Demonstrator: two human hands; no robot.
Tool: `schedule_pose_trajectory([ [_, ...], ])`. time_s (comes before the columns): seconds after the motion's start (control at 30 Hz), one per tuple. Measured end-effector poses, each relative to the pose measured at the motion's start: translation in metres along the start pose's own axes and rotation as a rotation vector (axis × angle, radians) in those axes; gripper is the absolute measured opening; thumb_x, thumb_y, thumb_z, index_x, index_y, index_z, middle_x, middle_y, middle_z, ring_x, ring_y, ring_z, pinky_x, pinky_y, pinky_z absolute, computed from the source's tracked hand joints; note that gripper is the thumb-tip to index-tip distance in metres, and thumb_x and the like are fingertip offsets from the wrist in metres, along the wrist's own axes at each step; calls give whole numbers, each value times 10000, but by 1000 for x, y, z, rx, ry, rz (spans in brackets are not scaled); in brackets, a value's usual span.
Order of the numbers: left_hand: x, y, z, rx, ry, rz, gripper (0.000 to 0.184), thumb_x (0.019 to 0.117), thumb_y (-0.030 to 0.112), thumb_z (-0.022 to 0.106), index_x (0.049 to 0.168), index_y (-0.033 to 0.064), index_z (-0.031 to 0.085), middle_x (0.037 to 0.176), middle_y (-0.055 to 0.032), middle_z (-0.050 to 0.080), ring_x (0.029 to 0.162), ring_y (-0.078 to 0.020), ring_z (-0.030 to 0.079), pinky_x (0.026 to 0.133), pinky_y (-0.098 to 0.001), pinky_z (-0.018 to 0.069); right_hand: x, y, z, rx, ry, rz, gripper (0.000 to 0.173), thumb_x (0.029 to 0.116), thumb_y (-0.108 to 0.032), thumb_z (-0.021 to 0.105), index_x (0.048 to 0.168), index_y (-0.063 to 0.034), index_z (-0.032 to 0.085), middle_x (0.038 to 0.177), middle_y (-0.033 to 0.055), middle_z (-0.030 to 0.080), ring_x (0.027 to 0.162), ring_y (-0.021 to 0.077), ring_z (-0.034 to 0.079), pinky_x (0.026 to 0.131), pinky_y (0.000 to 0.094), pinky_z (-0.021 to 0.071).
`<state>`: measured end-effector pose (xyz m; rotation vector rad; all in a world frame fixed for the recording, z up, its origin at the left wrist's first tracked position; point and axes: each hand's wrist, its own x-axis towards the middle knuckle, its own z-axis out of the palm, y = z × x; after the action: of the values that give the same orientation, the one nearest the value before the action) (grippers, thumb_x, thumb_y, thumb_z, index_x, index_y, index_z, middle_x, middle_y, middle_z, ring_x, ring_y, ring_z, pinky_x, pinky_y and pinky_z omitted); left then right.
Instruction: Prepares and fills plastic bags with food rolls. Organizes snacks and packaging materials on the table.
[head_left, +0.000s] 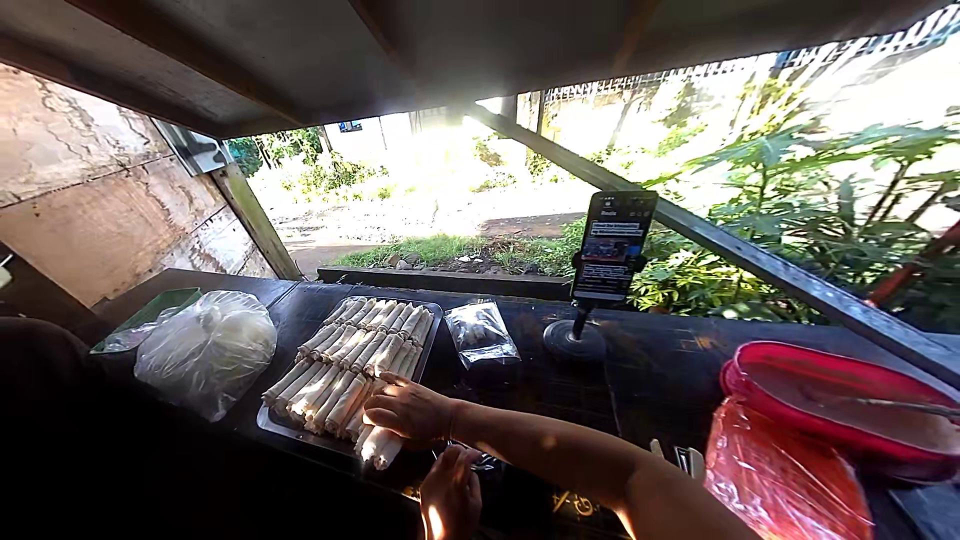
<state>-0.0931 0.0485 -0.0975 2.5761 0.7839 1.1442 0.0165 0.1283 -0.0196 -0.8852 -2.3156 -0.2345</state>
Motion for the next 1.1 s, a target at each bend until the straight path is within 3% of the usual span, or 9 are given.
schedule_pose_trajectory([
  [0.1,1,1,-1,-18,15,9,245,731,-18,612,887,42,791,929,-117,763,803,-269,758,642,-414,614,-1,-16,-21,54,97,126,399,711,-21,794,1088,43,683,1111,217,723,1057,410,694,975,557,522],
  [0.23,0,2,-1,-22,57,14,254,747,-14,599,911,24,789,942,-129,761,791,-264,755,644,-396,612,-16,-52,-62,466,333,644,563,722,45,775,1235,136,561,1093,247,687,1009,292,694,903,437,569],
  [0.33,-2,3,-3,-35,43,36,301,793,-11,578,1001,-2,795,1020,-173,761,883,-309,760,736,-416,619,-44,-74,-89,1024,571,1040,596,786,29,660,1340,66,444,1095,114,628,910,116,651,801,293,567],
  [0.43,-2,11,-8,25,44,62,299,828,0,570,1023,0,797,1022,-182,763,885,-334,758,722,-434,618,-78,-95,-118,1343,685,1442,456,845,-66,565,1292,-48,478,1012,99,683,827,181,701,702,343,598],
  [0.57,-1,21,-11,141,113,110,295,872,18,560,1047,27,798,991,-146,767,781,-285,737,648,-381,595,-113,-123,-142,1557,767,1747,249,1054,-183,354,1204,-73,519,967,127,692,783,219,712,660,347,602],
  [0.67,-2,24,-13,221,116,113,306,855,26,571,1058,41,800,1001,-126,768,744,-265,731,618,-355,593,-130,-141,-144,1694,856,1830,293,1068,-232,331,1228,-81,524,1017,156,697,830,281,729,684,417,622],
  [0.87,-10,37,-19,159,-70,-80,326,875,-63,621,1102,81,807,1101,-210,757,879,-405,761,681,-550,607,-150,-166,-132,1781,711,1677,182,1023,-119,407,1155,-95,530,941,116,728,821,235,741,724,380,628],
  [0.97,-13,37,-22,153,-100,-98,345,837,-99,641,1067,90,816,1100,-212,751,904,-394,760,690,-548,615,-152,-168,-124,1717,653,1553,385,912,-19,553,1269,-109,440,961,99,711,823,222,734,741,391,632],
  [1.1,-13,39,-27,182,-124,-117,313,900,-68,616,1140,47,781,1155,-172,753,942,-368,764,716,-542,616,-143,-166,-120,1461,431,1649,664,826,83,646,1403,-112,382,1063,98,657,839,203,706,684,373,618],
])
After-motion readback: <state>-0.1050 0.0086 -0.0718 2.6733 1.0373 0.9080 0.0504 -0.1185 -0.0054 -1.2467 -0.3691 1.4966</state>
